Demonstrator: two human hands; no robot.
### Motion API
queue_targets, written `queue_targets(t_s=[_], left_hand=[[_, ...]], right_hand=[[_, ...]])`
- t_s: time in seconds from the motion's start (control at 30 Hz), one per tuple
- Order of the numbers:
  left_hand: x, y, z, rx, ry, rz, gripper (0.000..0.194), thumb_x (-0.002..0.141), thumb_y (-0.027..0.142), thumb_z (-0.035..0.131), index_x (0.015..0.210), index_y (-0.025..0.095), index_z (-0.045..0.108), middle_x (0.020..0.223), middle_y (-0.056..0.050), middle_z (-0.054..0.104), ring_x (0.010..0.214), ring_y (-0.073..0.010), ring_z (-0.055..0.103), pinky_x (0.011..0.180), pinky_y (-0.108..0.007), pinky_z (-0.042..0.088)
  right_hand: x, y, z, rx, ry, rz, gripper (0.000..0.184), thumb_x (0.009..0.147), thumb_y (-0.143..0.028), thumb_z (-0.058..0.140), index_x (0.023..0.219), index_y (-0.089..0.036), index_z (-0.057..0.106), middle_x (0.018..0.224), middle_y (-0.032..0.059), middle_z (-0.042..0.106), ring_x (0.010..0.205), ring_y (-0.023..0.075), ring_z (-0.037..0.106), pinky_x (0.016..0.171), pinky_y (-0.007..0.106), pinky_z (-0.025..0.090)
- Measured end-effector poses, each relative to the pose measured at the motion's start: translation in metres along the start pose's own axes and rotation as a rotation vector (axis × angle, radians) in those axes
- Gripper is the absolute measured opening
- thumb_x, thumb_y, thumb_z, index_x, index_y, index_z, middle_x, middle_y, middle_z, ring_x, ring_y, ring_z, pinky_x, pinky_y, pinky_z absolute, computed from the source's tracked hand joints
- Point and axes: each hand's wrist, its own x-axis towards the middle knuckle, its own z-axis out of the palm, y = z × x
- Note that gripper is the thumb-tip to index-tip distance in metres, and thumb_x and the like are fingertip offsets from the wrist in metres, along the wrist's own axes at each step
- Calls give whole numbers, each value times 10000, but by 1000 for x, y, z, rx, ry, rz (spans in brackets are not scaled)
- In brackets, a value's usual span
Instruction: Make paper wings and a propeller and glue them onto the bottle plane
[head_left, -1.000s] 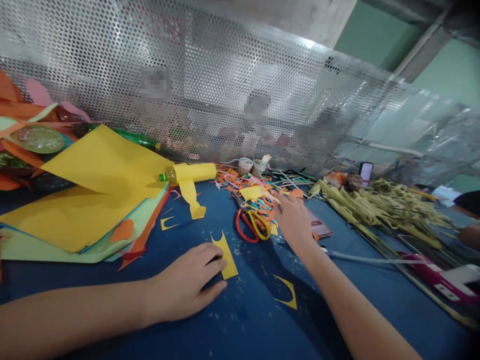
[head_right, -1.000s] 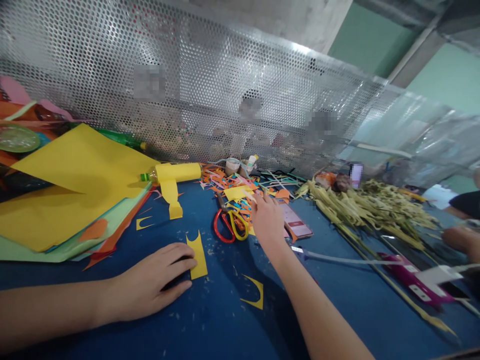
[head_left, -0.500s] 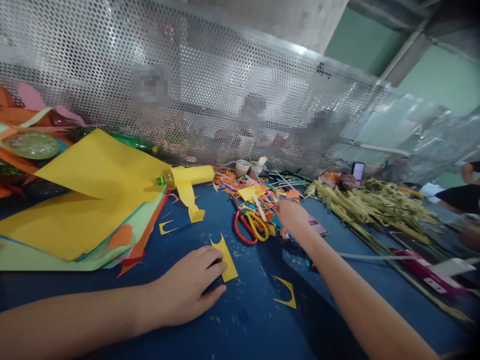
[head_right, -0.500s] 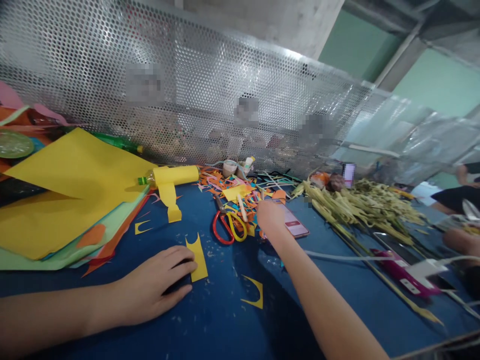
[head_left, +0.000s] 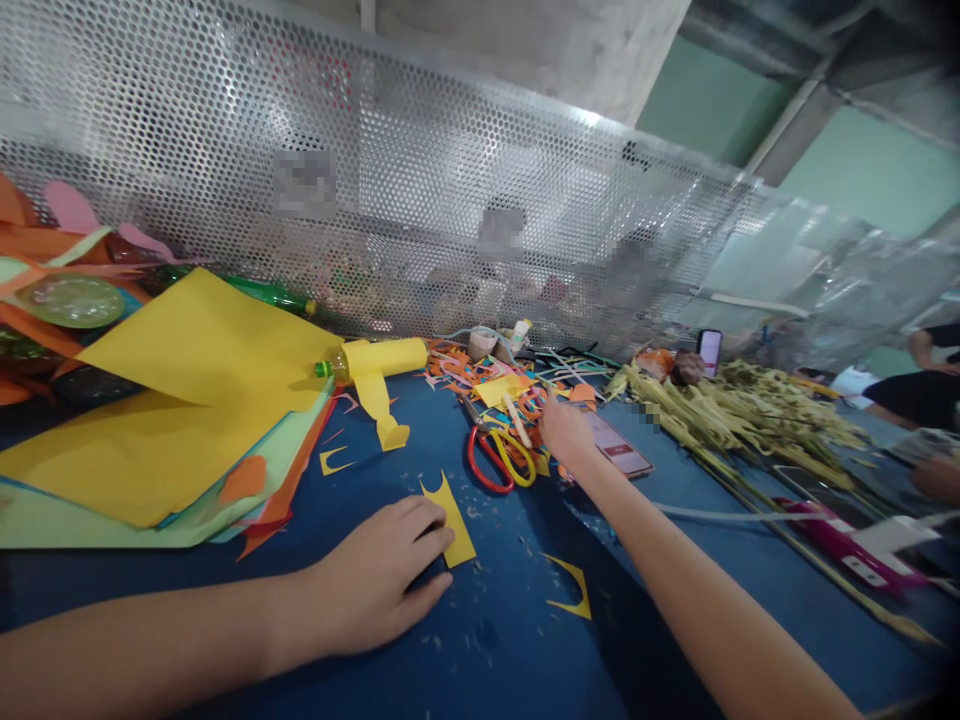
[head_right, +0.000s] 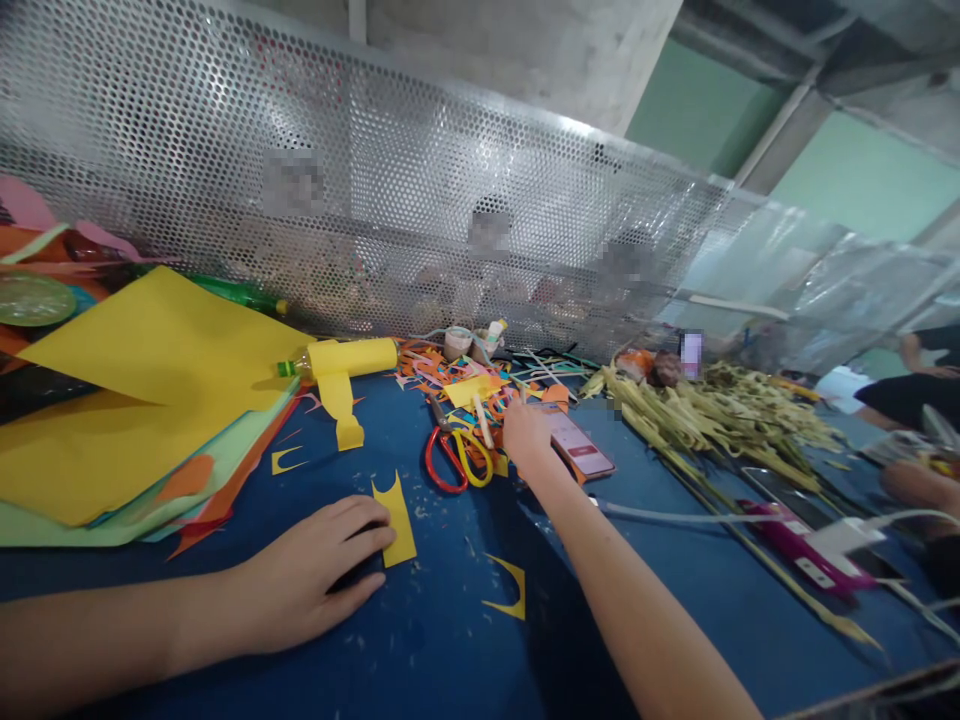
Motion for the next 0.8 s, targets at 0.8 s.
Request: queue_targets(t_s=[0.8], left_hand=[[1, -6, 1, -208, 165, -194, 324, 873, 296, 447, 1188, 222, 427, 1217, -85, 492, 1159, -212, 445, 1010, -405, 373]], right_hand=[[-60, -47, -34, 1615, 52, 37, 359, 736, -531, 569, 663, -184, 513, 476, -86, 361, 362, 54, 316, 330, 179, 269]])
